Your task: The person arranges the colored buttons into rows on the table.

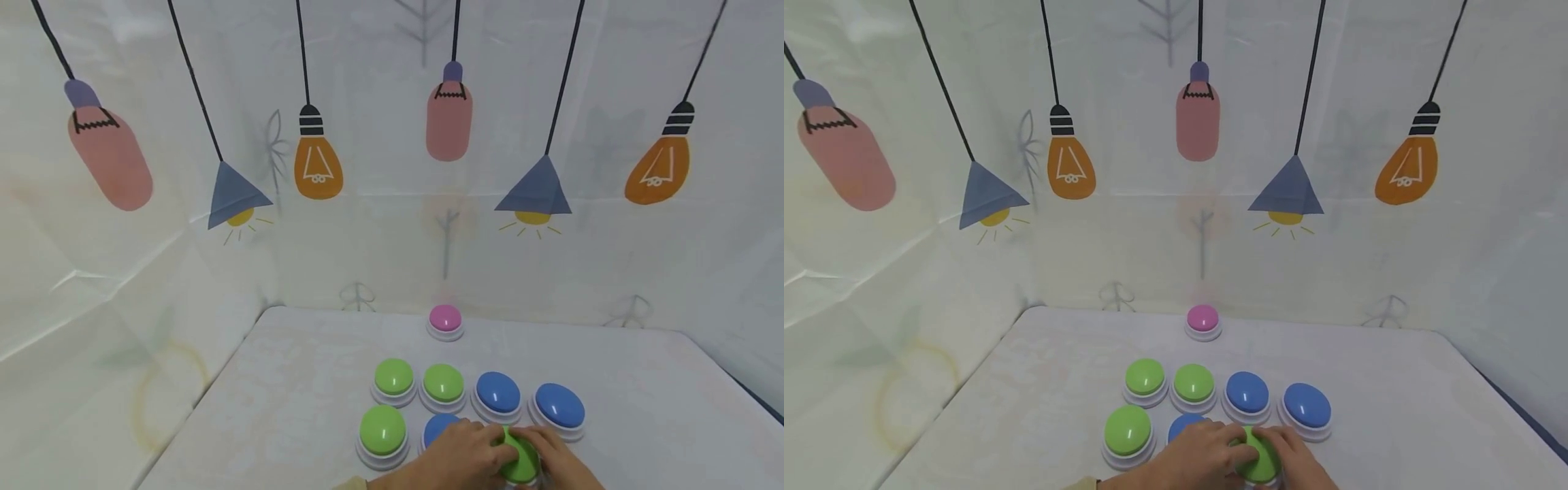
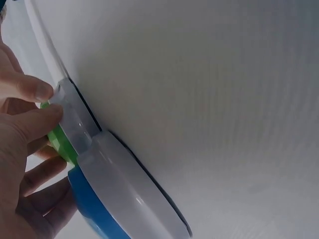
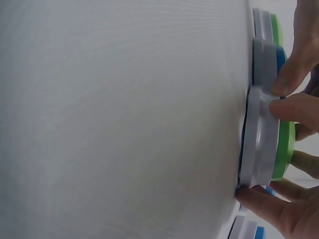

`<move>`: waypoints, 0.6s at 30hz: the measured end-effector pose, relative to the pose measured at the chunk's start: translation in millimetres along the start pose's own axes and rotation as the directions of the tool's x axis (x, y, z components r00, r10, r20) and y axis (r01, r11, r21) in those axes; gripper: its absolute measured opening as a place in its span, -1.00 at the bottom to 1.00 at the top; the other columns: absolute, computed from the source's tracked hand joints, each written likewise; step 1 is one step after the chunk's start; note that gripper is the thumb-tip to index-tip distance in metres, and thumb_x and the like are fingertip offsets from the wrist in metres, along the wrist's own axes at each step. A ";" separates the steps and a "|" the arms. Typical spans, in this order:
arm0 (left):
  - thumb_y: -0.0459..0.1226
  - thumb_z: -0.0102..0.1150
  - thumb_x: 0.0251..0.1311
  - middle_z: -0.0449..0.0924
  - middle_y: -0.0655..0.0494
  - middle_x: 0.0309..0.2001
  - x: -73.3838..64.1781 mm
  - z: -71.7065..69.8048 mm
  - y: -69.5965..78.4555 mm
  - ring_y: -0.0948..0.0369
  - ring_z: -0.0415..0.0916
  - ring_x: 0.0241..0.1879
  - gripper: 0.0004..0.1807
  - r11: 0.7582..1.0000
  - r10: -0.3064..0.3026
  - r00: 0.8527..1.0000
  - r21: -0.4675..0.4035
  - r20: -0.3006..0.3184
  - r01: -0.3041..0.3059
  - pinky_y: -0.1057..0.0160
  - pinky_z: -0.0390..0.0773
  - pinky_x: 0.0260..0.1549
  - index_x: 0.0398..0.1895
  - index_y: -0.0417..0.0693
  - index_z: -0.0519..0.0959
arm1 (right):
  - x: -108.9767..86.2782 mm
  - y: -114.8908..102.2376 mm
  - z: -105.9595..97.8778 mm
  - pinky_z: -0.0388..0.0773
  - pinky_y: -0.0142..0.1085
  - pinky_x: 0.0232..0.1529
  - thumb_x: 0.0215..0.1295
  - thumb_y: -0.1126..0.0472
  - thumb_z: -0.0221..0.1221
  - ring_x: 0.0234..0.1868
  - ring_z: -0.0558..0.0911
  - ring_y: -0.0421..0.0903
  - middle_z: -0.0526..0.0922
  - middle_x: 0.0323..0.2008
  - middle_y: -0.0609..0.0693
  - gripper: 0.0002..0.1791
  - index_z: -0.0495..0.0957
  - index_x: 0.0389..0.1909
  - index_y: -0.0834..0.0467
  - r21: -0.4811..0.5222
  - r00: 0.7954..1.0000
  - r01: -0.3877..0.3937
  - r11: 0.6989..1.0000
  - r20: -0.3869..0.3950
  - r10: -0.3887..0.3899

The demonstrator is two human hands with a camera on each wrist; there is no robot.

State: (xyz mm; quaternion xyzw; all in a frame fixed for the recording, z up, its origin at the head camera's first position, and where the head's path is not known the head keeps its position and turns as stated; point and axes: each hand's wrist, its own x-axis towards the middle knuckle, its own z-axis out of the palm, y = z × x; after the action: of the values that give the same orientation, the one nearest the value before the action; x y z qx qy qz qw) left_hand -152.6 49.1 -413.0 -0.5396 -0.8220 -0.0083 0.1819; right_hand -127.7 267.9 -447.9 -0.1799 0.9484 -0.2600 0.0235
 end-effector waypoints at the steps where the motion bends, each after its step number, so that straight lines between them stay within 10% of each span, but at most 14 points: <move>1: 0.02 0.37 0.13 0.55 0.36 -0.18 -0.1 0.5 -0.7 0.52 0.41 -0.39 -0.67 1.000 0.002 1.000 0.000 0.003 -0.002 0.66 0.24 -0.47 -0.04 0.25 0.63 | -0.3 0.6 1.5 0.65 -0.24 -0.10 0.08 -0.15 0.40 -0.02 0.57 -0.12 0.44 0.09 0.06 -0.21 0.42 0.24 0.21 -0.045 0.999 0.030 0.999 -0.022 -0.031; 18: 0.05 0.36 0.14 0.54 0.36 -0.12 -0.8 -1.0 -1.7 0.52 0.45 -0.33 -0.60 1.000 0.019 1.000 0.016 0.012 -0.019 0.63 0.20 -0.40 0.05 0.28 0.60 | -2.5 -1.4 -0.6 0.63 -0.26 -0.08 0.17 -0.17 0.33 -0.05 0.53 -0.21 0.37 0.13 0.07 -0.17 0.32 0.33 0.22 -0.056 0.999 0.031 0.998 0.046 -0.028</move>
State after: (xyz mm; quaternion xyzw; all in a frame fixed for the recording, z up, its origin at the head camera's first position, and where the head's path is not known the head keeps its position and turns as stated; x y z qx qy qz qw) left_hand -153.6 47.5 -412.1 -0.5462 -0.8178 0.0032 0.1812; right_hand -125.0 267.9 -446.9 -0.2004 0.9519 -0.2290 0.0361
